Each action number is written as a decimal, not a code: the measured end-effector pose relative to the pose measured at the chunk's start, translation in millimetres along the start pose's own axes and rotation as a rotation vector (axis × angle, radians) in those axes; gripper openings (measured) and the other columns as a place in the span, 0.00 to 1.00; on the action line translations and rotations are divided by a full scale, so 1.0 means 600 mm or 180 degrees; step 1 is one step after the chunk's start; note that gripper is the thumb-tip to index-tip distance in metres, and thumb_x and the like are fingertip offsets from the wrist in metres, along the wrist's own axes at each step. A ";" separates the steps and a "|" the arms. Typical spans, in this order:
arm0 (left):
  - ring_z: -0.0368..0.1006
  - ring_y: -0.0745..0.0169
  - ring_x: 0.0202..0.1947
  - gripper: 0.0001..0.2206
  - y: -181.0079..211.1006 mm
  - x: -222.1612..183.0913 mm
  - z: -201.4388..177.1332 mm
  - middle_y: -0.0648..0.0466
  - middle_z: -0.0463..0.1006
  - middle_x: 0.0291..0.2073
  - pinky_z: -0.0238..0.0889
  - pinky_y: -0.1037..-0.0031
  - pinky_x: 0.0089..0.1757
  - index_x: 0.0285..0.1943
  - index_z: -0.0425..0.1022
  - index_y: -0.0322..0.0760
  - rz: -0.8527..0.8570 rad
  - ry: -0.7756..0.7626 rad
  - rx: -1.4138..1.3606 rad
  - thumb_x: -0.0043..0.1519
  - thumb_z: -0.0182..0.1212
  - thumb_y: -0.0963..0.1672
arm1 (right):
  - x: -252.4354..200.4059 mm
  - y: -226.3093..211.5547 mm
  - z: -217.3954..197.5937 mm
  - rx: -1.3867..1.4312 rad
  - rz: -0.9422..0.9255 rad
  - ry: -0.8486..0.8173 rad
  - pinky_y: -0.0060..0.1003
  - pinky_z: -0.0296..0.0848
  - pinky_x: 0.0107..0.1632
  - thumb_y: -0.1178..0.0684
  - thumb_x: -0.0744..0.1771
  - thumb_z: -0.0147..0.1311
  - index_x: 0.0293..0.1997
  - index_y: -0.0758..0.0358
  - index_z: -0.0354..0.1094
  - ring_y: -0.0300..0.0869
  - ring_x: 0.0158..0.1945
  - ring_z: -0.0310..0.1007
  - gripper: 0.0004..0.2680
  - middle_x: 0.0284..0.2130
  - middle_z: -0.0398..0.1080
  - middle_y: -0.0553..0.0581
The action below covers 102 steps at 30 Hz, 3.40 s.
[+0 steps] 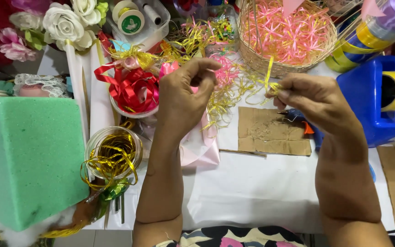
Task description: Tying small ribbons into bows and using a hot glue gun to attach them to a craft project.
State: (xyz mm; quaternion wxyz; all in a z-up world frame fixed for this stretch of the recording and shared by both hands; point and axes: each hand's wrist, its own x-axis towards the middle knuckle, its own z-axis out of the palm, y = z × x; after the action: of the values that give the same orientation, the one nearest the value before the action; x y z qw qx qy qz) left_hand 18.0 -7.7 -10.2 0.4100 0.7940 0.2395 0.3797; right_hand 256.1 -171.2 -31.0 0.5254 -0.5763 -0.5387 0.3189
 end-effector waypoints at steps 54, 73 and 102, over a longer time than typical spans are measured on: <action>0.72 0.49 0.48 0.09 -0.009 -0.010 0.122 0.51 0.73 0.47 0.68 0.58 0.51 0.57 0.76 0.48 0.2146 0.0134 0.0285 0.72 0.61 0.39 | -0.013 -0.045 0.010 -0.0647 -0.0134 -0.0066 0.38 0.64 0.63 0.45 0.72 0.39 0.56 0.68 0.68 0.45 0.60 0.69 0.16 0.53 0.70 0.61; 0.72 0.58 0.62 0.20 0.007 -0.015 0.111 0.53 0.70 0.60 0.73 0.68 0.60 0.74 0.65 0.57 0.1586 0.0172 0.0073 0.77 0.57 0.38 | -0.038 -0.017 0.025 0.0659 0.0138 0.0223 0.21 0.63 0.36 0.55 0.70 0.53 0.43 0.63 0.65 0.30 0.33 0.68 0.04 0.31 0.70 0.51; 0.56 0.78 0.26 0.05 0.044 -0.028 0.115 0.66 0.66 0.24 0.50 0.82 0.31 0.34 0.77 0.42 -0.0454 -0.0953 -0.1141 0.63 0.63 0.44 | -0.086 -0.106 0.010 -0.2641 -0.1119 0.0726 0.44 0.67 0.52 0.62 0.72 0.51 0.58 0.67 0.70 0.47 0.36 0.70 0.08 0.31 0.71 0.52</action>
State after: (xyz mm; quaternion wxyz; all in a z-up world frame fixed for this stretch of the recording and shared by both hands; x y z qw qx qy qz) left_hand 64.7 -66.2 -21.2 0.6010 0.7370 0.1603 0.2643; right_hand 221.1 -227.7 17.7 0.3524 -0.6692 -0.6489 -0.0830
